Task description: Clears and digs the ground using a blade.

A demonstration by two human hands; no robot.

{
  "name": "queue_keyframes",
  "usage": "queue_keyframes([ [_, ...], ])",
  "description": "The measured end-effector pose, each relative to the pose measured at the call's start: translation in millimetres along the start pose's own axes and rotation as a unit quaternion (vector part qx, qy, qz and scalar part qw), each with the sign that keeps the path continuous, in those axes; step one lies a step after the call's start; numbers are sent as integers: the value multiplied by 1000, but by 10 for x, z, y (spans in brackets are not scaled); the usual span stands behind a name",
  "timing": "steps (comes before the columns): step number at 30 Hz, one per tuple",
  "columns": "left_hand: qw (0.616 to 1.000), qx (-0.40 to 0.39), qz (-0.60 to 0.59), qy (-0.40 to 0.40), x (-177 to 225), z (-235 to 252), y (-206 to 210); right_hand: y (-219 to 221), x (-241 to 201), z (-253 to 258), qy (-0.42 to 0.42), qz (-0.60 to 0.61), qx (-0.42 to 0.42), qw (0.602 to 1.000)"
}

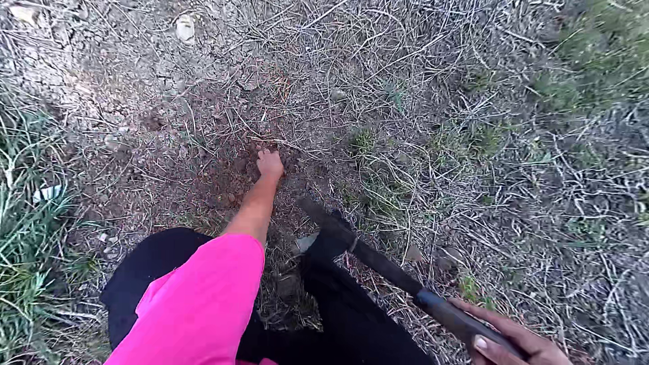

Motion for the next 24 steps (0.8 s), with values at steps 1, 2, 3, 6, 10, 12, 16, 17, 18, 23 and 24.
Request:
queue_keyframes([
  [1, 1000, 17, -21, 15, 31, 27, 83, 130, 101, 211, 21, 14, 12, 1000],
  [2, 998, 32, -51, 31, 71, 38, 147, 279, 203, 452, 36, 24, 13, 999],
  [3, 994, 43, -82, 50, 112, 38, 186, 405, 282, 656, 49, 31, 3, 998],
  [6, 983, 12, -143, 112, 229, 52, 170, 540, 394, 856, 34, 22, -10, 999],
  [10, 975, -39, -129, 179, 416, -56, 176, 601, 599, 825, 12, 32, -3, 999],
  [12, 979, -37, -122, 160, 486, -134, 140, 600, 666, 830, 9, 35, -2, 999],
  [16, 988, -36, -81, 127, 273, -297, -28, 657, 669, 857, 0, 19, -24, 1000],
  [17, 990, -47, -52, 126, 154, -343, -80, 674, 640, 862, 5, 9, -32, 999],
  [18, 989, -66, -20, 130, 45, -376, -131, 685, 607, 863, 11, 4, -39, 999],
  [23, 978, -37, 87, 184, -48, -207, -253, 697, 441, 765, 33, -11, -14, 999],
  [24, 979, -15, 68, 194, -32, -206, -275, 703, 404, 749, 29, -20, -8, 999],
])
Point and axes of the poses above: each hand's wrist, its own z-axis towards the middle knuckle, its own y-axis out of the palm, x = y × z, the point moved 2 cm from there along z, towards the middle knuckle, and after that the axes turned 1 degree about -x, right-handed, at the moved point
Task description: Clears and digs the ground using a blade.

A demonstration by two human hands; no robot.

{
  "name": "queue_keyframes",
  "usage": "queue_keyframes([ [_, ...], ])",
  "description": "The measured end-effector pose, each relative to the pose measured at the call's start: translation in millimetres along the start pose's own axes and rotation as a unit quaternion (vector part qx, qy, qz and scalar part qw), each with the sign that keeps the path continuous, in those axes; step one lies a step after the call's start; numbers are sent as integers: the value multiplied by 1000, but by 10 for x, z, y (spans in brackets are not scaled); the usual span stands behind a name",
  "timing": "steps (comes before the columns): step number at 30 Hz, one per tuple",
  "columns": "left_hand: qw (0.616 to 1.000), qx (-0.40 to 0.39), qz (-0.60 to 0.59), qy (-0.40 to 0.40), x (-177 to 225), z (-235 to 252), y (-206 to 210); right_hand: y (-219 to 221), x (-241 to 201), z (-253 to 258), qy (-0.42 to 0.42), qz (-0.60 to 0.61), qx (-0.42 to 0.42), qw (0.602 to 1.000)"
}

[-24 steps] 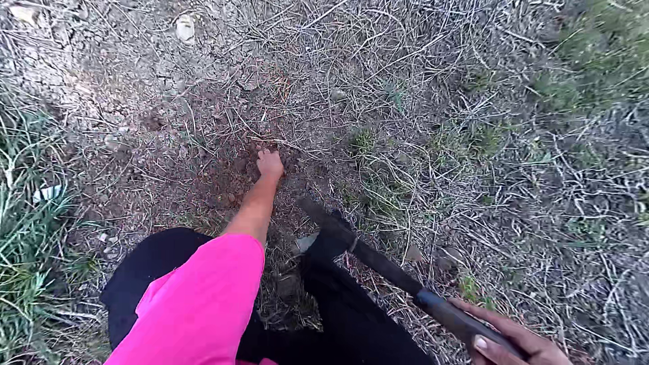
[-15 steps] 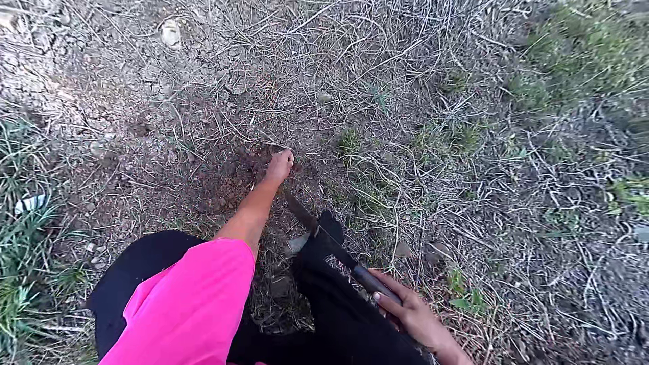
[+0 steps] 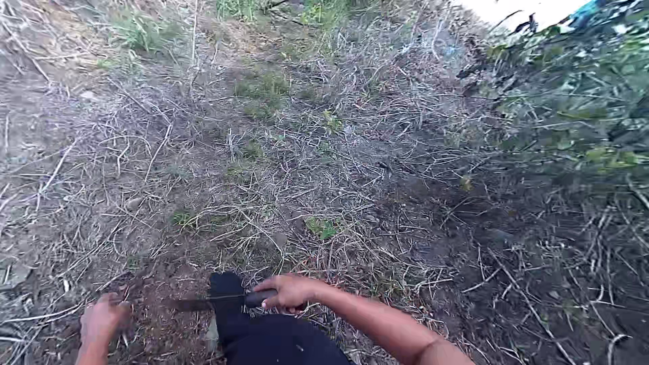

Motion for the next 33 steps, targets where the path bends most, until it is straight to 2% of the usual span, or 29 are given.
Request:
queue_keyframes([
  [7, 994, 82, -22, 68, 187, 322, 161, 19, -90, -4, -32, -65, 9, 997],
  [10, 995, 57, -9, 79, 232, 500, 310, -13, -77, 51, -35, -62, 0, 997],
  [12, 998, 37, -10, 58, 276, 540, 363, -41, -66, 77, -29, -53, -5, 998],
  [15, 994, 101, -17, 35, 299, 575, 377, -65, -58, 103, -23, -46, -12, 999],
  [17, 988, 141, 6, 56, 355, 611, 327, -69, -59, 107, -24, -47, -13, 999],
  [19, 987, 115, 50, 105, 399, 675, 250, -61, -58, 119, -31, -51, -10, 998],
  [22, 983, 20, 118, 142, 485, 731, 168, -52, -52, 113, -29, -47, -8, 998],
  [24, 985, 2, 123, 121, 507, 675, 133, -47, -38, 118, -26, -45, -11, 999],
  [26, 991, 17, 102, 88, 407, 568, 122, -6, -17, 149, -24, -41, -17, 999],
  [29, 997, 73, -13, 31, 308, 446, 79, -22, 40, 178, -7, -25, -14, 1000],
  [33, 982, 122, -141, -28, 411, 245, -66, -50, 195, 250, -2, 6, -23, 1000],
])
Point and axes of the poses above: each hand's wrist, its own z-axis towards the middle knuckle, its own y-axis out of the palm, x = y × z, the point moved 2 cm from there along z, towards the middle knuckle, and after that the axes turned 1 degree about -x, right-handed, at the moved point
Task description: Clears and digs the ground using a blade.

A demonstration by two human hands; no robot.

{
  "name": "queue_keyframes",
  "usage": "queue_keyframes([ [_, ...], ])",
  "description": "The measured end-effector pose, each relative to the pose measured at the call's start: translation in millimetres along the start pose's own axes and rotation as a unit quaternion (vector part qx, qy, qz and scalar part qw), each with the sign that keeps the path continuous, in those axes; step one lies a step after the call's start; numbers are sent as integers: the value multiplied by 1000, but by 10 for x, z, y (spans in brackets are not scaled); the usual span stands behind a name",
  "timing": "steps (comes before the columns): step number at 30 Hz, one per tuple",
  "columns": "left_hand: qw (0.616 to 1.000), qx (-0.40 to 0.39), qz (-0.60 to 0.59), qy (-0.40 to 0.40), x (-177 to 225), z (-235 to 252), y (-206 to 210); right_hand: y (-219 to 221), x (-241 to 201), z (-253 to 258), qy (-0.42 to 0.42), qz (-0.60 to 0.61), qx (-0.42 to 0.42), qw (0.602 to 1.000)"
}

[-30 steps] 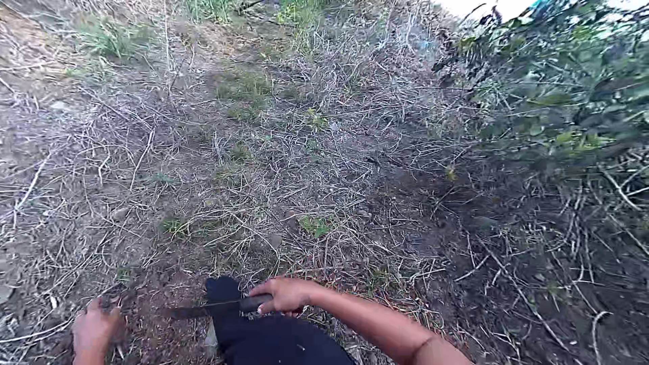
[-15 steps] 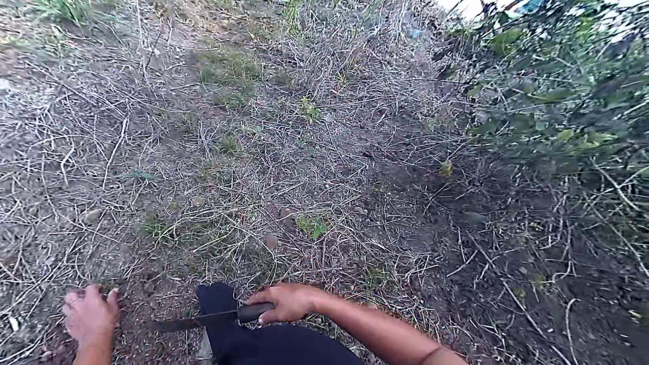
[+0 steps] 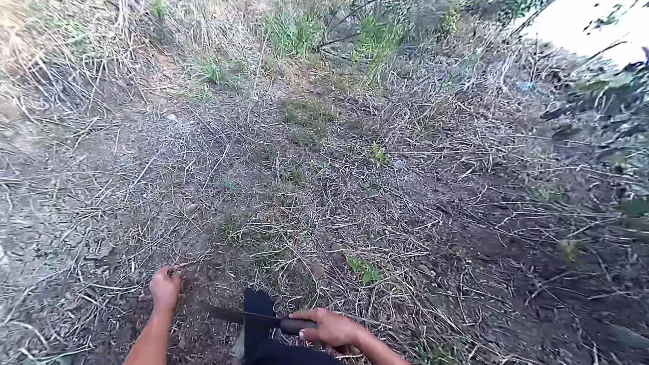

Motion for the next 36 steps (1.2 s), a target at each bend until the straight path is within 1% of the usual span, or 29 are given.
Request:
queue_keyframes([
  [2, 996, 28, -79, -28, 137, -99, -90, -15, 9, 93, 2, 13, -32, 999],
  [3, 986, 55, -149, -50, 172, -158, -105, -6, -15, 169, 4, 3, -58, 998],
  [4, 964, 84, -240, -73, 202, -245, -102, 22, -53, 271, 4, -17, -80, 997],
  [5, 935, 104, -326, -94, 244, -350, -95, 61, -103, 388, -2, -51, -91, 995],
  [6, 907, 116, -390, -106, 289, -465, -91, 102, -176, 489, -12, -94, -95, 991],
  [7, 890, 120, -426, -108, 330, -582, -93, 149, -250, 568, -24, -127, -94, 987],
  [10, 872, 119, -460, -117, 365, -906, -126, 247, -355, 677, -52, -228, -81, 969],
  [12, 865, 119, -464, -147, 184, -1073, -150, 276, -387, 552, -57, -260, -68, 961],
  [15, 839, 133, -489, -196, -183, -1155, -95, 227, -331, 177, -83, -220, -24, 972],
  [17, 829, 136, -497, -218, -321, -1161, -12, 237, -202, -38, -90, -204, 35, 974],
  [19, 821, 137, -510, -216, -353, -1105, 73, 267, -128, -120, -59, -201, 93, 973],
  [20, 816, 128, -521, -214, -353, -1103, 130, 303, -108, -125, -37, -189, 103, 976],
  [21, 817, 117, -524, -212, -368, -1107, 220, 314, 3, -54, -35, -194, 117, 973],
  [22, 825, 105, -513, -213, -409, -1121, 341, 324, 87, 36, -26, -214, 125, 968],
  [23, 841, 92, -486, -218, -478, -1146, 465, 349, 80, 109, -13, -233, 127, 964],
  [25, 872, 61, -422, -242, -611, -1221, 636, 364, -93, 183, -22, -267, 114, 957],
  [26, 883, 48, -386, -264, -655, -1270, 689, 379, -279, 135, -32, -282, 101, 954],
  [27, 886, 42, -367, -281, -690, -1320, 721, 396, -472, 69, -39, -289, 84, 953],
  [29, 888, 38, -341, -306, -735, -1353, 734, 381, -707, -10, -82, -286, 89, 951],
  [31, 887, 36, -335, -317, -746, -1336, 717, 340, -785, -21, -137, -271, 121, 945],
  [33, 885, 36, -338, -317, -778, -1293, 702, 325, -753, 38, -185, -272, 155, 932],
  [34, 886, 35, -338, -316, -810, -1279, 701, 326, -713, 83, -192, -285, 165, 924],
  [35, 888, 36, -335, -314, -846, -1269, 712, 325, -658, 135, -179, -310, 168, 919],
  [36, 889, 36, -332, -312, -869, -1265, 726, 322, -612, 178, -143, -344, 161, 914],
])
Point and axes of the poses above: each hand's wrist, its own z-axis towards the middle knuckle, its own y-axis out of the palm, x = y × z, the point moved 2 cm from there along z, towards the middle knuckle, and after that the axes turned 1 degree about -x, right-handed, at the moved point
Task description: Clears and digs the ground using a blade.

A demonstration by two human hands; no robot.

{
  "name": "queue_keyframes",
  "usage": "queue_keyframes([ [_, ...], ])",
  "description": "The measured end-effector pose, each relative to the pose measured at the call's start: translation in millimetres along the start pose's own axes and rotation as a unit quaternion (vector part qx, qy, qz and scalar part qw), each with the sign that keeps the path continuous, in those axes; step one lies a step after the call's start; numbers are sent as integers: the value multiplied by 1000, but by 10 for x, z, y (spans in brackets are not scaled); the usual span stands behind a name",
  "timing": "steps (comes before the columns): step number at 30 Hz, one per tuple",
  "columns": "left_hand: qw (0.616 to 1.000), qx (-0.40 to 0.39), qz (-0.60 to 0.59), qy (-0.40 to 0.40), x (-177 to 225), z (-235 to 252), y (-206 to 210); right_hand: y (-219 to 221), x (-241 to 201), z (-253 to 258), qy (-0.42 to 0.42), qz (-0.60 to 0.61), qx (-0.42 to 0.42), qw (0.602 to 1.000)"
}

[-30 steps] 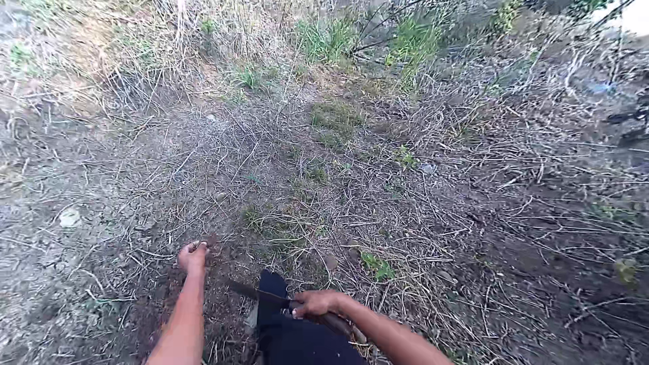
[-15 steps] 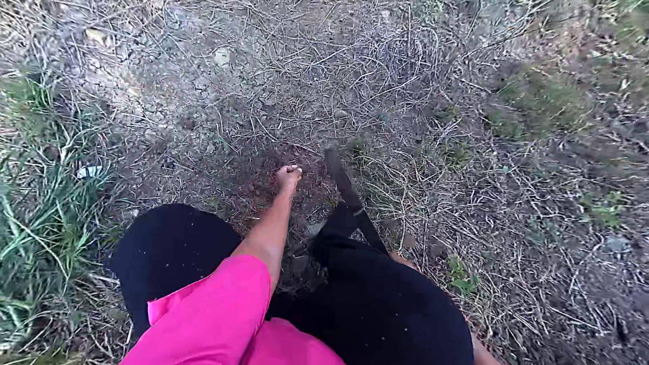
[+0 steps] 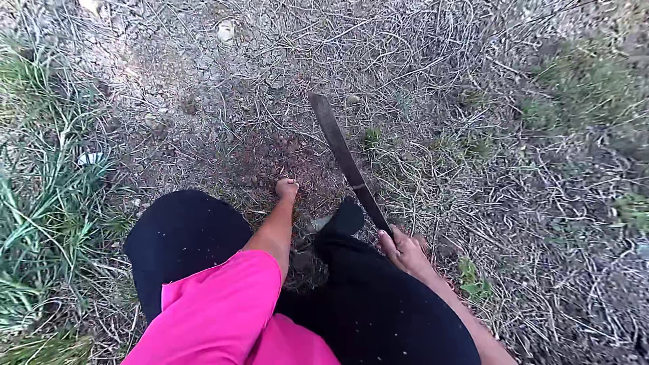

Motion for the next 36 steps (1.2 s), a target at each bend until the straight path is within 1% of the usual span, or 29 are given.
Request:
queue_keyframes([
  [1, 1000, -1, 1, 1, -10, 11, 7, 24, 26, 26, 42, -51, -51, 996],
  [3, 1000, -3, 5, -1, -16, 6, 10, 28, 26, 106, 133, -128, -189, 965],
  [4, 1000, -2, 12, -4, -29, -3, -5, 30, 42, 135, 147, -131, -224, 955],
  [5, 1000, 1, 20, -8, -43, -6, -30, 11, 61, 147, 144, -110, -231, 956],
  [7, 1000, 3, 22, -12, -58, -8, -53, -92, 77, 118, 115, -33, -204, 972],
  [9, 999, 6, 29, -15, -64, -40, -86, -144, 25, 42, 70, 68, -144, 985],
  [11, 999, 7, 40, -19, -93, -23, -97, -122, -98, -36, 22, 146, -73, 986],
  [12, 999, 9, 41, -21, -104, -14, -95, -77, -128, -48, -2, 147, -42, 988],
  [13, 999, 10, 42, -23, -110, -13, -96, -28, -125, -41, -15, 115, -28, 993],
  [14, 999, 11, 42, -25, -109, -20, -102, 7, -107, -21, -8, 62, -40, 997],
  [15, 999, 10, 43, -26, -106, -28, -112, 23, -79, 20, 24, -9, -86, 996],
  [17, 998, 4, 47, -33, -103, -40, -115, 28, -38, 127, 125, -135, -213, 960],
  [18, 998, 0, 49, -36, -104, -43, -115, 16, -31, 162, 148, -162, -241, 945],
  [19, 998, -3, 55, -39, -103, -49, -127, -30, -52, 176, 150, -171, -245, 942],
  [20, 998, -6, 57, -40, -105, -56, -135, -97, -75, 172, 137, -160, -231, 950],
  [23, 998, -8, 43, -37, -168, -37, -129, -220, -125, 99, 49, -36, -142, 988],
  [25, 998, -2, 49, -41, -148, -71, -147, -200, -176, 49, -6, 32, -82, 996],
  [26, 998, 0, 57, -42, -139, -86, -157, -163, -184, 44, -21, 41, -61, 997],
  [27, 997, 1, 64, -41, -128, -90, -164, -125, -169, 63, -21, 19, -56, 998],
  [28, 997, 2, 68, -42, -124, -86, -166, -98, -152, 91, 3, -34, -79, 996],
  [29, 997, 3, 68, -44, -130, -86, -166, -83, -150, 127, 53, -103, -133, 984],
  [30, 997, 2, 68, -45, -130, -94, -166, -70, -153, 173, 109, -163, -198, 960],
  [31, 996, 2, 73, -47, -129, -102, -174, -55, -154, 217, 147, -199, -247, 937],
  [32, 996, 1, 83, -46, -124, -102, -197, -42, -138, 256, 158, -208, -269, 927],
  [33, 995, 0, 93, -41, -117, -89, -214, -59, -112, 280, 155, -205, -272, 927],
  [35, 996, -6, 88, -29, -98, -87, -229, -134, -65, 269, 146, -168, -264, 938],
  [36, 998, -4, 58, -14, -25, -71, -266, -169, -46, 257, 142, -130, -256, 947],
])
Point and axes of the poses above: each hand's wrist, its own z-axis towards the middle knuckle, its own y-axis out of the palm, x = y × z, the point moved 2 cm from there along z, towards the middle knuckle, and after that the axes turned 1 degree about -x, right-handed, at the moved point
